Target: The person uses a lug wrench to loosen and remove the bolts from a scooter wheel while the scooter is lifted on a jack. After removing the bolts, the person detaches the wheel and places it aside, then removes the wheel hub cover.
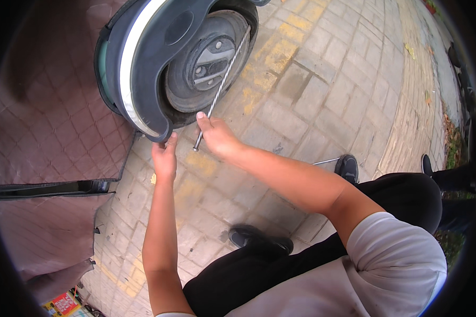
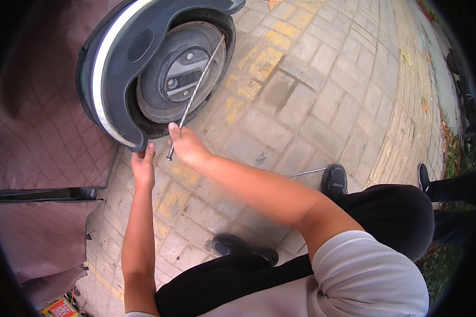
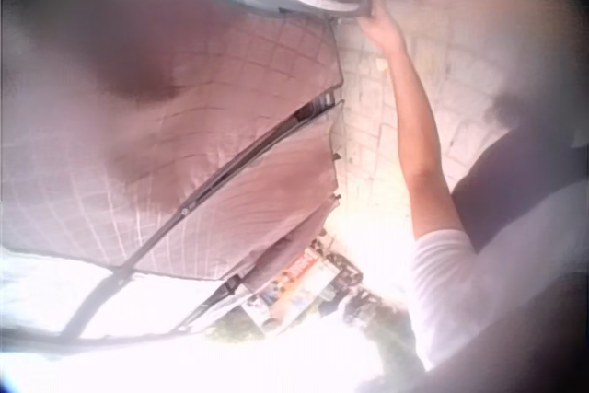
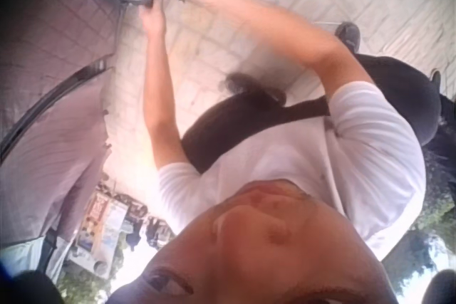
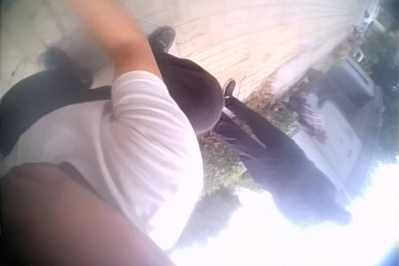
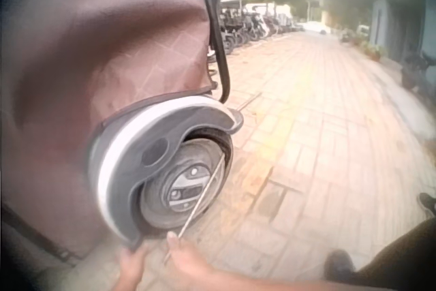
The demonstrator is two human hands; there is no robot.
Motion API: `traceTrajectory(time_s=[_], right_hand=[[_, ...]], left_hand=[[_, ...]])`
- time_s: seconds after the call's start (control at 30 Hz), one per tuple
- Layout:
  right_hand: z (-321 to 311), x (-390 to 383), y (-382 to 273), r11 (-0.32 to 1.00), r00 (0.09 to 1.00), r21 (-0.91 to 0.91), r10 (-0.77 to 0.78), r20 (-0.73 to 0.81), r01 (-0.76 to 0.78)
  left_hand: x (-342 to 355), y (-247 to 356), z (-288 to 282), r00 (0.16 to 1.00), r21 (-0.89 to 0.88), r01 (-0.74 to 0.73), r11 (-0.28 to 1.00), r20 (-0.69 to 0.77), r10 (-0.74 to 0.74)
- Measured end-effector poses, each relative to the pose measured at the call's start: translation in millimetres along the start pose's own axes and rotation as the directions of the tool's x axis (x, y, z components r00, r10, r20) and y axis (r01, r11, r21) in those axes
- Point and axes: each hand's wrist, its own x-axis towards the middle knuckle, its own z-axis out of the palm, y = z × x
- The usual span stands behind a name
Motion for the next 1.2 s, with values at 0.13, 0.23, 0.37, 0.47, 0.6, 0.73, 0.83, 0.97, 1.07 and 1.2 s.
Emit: traceTrajectory(time_s=[0.13, 0.23, 0.37, 0.47, 0.6, 0.73, 0.83, 0.97, 1.07, 1.2], right_hand=[[-19.3, 4.0, -12.4, 0.975, 0.953, -0.092, 0.22, 0.208, -0.204], [-11.5, 11.3, -19.8, 0.98, 0.915, 0.026, 0.174, 0.365, -0.197], [-16.7, 24.2, -11.4, 0.973, 0.885, -0.111, 0.231, 0.405, -0.203], [-39.5, 31.8, -1.8, 0.929, 0.846, -0.175, 0.369, 0.384, -0.326], [-44.7, 43.1, 3.2, 0.805, 0.871, -0.48, -0.088, 0.484, 0.348], [-35.3, 52.0, 11.0, 0.737, 0.916, -0.605, -0.048, 0.398, 0.301], [-38.4, 54.2, 19.2, 0.708, 0.934, -0.646, -0.054, 0.354, 0.286], [-49.4, 53.5, 18.8, 0.727, 0.91, -0.61, -0.048, 0.413, 0.316], [-52.7, 52.4, 9.4, 0.705, 0.878, -0.604, -0.055, 0.475, 0.371], [-41.9, 50.9, -6.1, 0.686, 0.886, -0.667, 0.068, 0.458, 0.292]], left_hand=[[5.9, -21.3, 8.1, 0.96, 0.121, -0.272, 0.955, -0.036, 0.279], [14.6, -38.1, 16.8, 0.99, 0.206, -0.135, 0.969, -0.02, 0.143], [13.2, -43.2, 24.7, 0.955, 0.385, 0.118, 0.915, 0.21, -0.211], [-13.9, -29.4, 19.3, 0.93, 0.303, 0.29, 0.908, 0.136, -0.342], [-39.8, -1.8, 19.7, 0.978, 0.405, -0.088, 0.91, 0.21, 0.002], [-22.3, 20.1, 34.7, 0.989, 0.479, 0.144, 0.866, -0.052, -0.136], [-12.7, 24.9, 38.8, 0.999, 0.671, 0.016, 0.741, -0.039, 0.013], [-20.6, 12.9, 47.3, 0.986, 0.574, -0.132, 0.808, -0.008, 0.167], [-27.2, 12.4, 45.6, 0.947, 0.73, -0.288, 0.62, 0.121, 0.298], [-27.2, 15.6, 54.1, 0.986, 0.746, -0.127, 0.654, 0.022, 0.166]])
